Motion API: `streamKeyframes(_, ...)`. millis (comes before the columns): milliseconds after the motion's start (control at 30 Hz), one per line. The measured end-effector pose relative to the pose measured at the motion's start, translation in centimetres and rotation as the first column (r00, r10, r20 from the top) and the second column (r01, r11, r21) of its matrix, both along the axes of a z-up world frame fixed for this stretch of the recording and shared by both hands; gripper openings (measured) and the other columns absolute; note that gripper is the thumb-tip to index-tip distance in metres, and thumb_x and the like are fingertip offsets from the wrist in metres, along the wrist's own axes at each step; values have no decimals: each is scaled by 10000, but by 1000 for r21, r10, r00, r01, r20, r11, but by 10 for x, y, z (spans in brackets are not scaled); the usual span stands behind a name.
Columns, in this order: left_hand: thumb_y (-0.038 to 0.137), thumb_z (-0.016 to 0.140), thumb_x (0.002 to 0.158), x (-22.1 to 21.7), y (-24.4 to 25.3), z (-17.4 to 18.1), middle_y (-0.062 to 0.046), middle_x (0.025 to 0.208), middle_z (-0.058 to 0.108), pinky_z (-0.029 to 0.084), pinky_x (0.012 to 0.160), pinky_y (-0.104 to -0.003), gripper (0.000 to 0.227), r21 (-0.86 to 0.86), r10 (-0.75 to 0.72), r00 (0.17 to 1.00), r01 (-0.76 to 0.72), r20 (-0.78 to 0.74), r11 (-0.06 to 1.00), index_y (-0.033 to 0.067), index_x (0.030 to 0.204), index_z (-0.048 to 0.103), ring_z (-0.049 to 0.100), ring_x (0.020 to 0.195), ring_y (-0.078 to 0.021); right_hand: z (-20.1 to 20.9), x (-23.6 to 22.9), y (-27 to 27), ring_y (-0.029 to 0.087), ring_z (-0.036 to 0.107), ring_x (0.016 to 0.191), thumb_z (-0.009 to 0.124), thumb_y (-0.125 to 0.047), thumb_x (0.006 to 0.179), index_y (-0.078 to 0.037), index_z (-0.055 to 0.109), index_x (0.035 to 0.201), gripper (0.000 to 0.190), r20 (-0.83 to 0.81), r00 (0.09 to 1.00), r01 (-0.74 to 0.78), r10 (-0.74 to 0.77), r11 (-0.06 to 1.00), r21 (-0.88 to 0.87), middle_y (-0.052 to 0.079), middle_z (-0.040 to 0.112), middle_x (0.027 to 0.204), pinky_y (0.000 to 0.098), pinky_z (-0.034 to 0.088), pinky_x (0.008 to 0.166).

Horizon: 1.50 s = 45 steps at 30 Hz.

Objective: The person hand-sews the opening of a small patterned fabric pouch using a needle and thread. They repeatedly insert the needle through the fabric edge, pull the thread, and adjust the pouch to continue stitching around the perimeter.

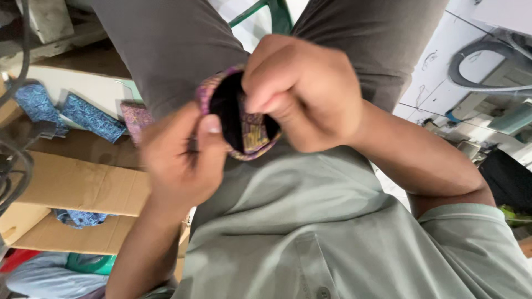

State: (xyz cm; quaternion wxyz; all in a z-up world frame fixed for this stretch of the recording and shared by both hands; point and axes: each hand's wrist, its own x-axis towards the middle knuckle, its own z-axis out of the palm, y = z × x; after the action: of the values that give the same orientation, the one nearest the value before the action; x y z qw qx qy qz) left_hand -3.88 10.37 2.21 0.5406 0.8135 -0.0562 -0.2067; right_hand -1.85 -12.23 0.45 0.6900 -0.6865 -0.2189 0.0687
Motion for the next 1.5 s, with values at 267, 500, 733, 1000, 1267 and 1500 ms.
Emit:
streamKeyframes(267, 114, 436, 917, 33, 41, -32, -154, 1224, 627, 478, 1064, -325, 312, -416, -136, 984, 78, -112, 906, -31, 1189, 484, 599, 1128, -181, 9, 6, 18, 99, 364, 678, 500, -154, 1214, -10, 514, 1109, 179, -673, 674, 334, 303, 689, 644, 73, 486, 900, 232, 308, 592)
streamKeyframes(500, 146, 582, 1006, 38, 44, -47, -159, 1257, 631, 468, 985, -271, 336, -641, 29, 981, -148, -192, 753, 25, 1307, 497, 589, 1074, -158, 10, 40, 46, 102, 431, 640, 504, -198, 1227, 40, 564, 1074, 290, -539, 835, 179, 108, 874, 452, 42, 535, 875, 261, 338, 545)
streamKeyframes(733, -75, 738, 845, 19, 44, 4, -255, 1447, 576, 570, 1042, -334, 272, -278, -333, 928, 369, 169, 887, 11, 1084, 640, 658, 1281, -287, 29, 9, 3, 40, 364, 648, 459, -188, 1229, 10, 536, 1145, 229, -577, 805, 137, 140, 902, 410, 17, 457, 850, 228, 332, 571)
streamKeyframes(1000, 8, 787, 852, 15, 17, 31, -153, 1208, 691, 626, 764, -349, 144, 44, -498, 660, 578, 562, 815, -23, 956, 694, 759, 926, -293, 91, -41, -26, 133, 609, 810, 669, -32, 1007, -19, 641, 996, 33, -32, 990, 110, -141, 877, -468, 107, 606, 944, 257, 501, 653)
streamKeyframes(1267, 71, 731, 776, 12, 9, 22, -48, 1066, 707, 559, 574, -344, 88, 91, -434, 476, 587, 765, 804, 89, 793, 646, 731, 812, -320, 75, -73, -22, 156, 681, 769, 728, 129, 874, 25, 699, 972, 146, -91, 994, 17, -65, 892, -452, 126, 639, 904, 279, 575, 655)
streamKeyframes(1500, 31, 683, 641, 5, 6, 16, -33, 913, 671, 543, 557, -328, 144, 122, -421, 441, 563, 793, 818, 101, 702, 572, 695, 744, -297, 76, -64, -24, 288, 626, 733, 738, 196, 642, 91, 697, 975, 352, 108, 985, -56, 137, 835, -548, 163, 627, 902, 391, 492, 602)
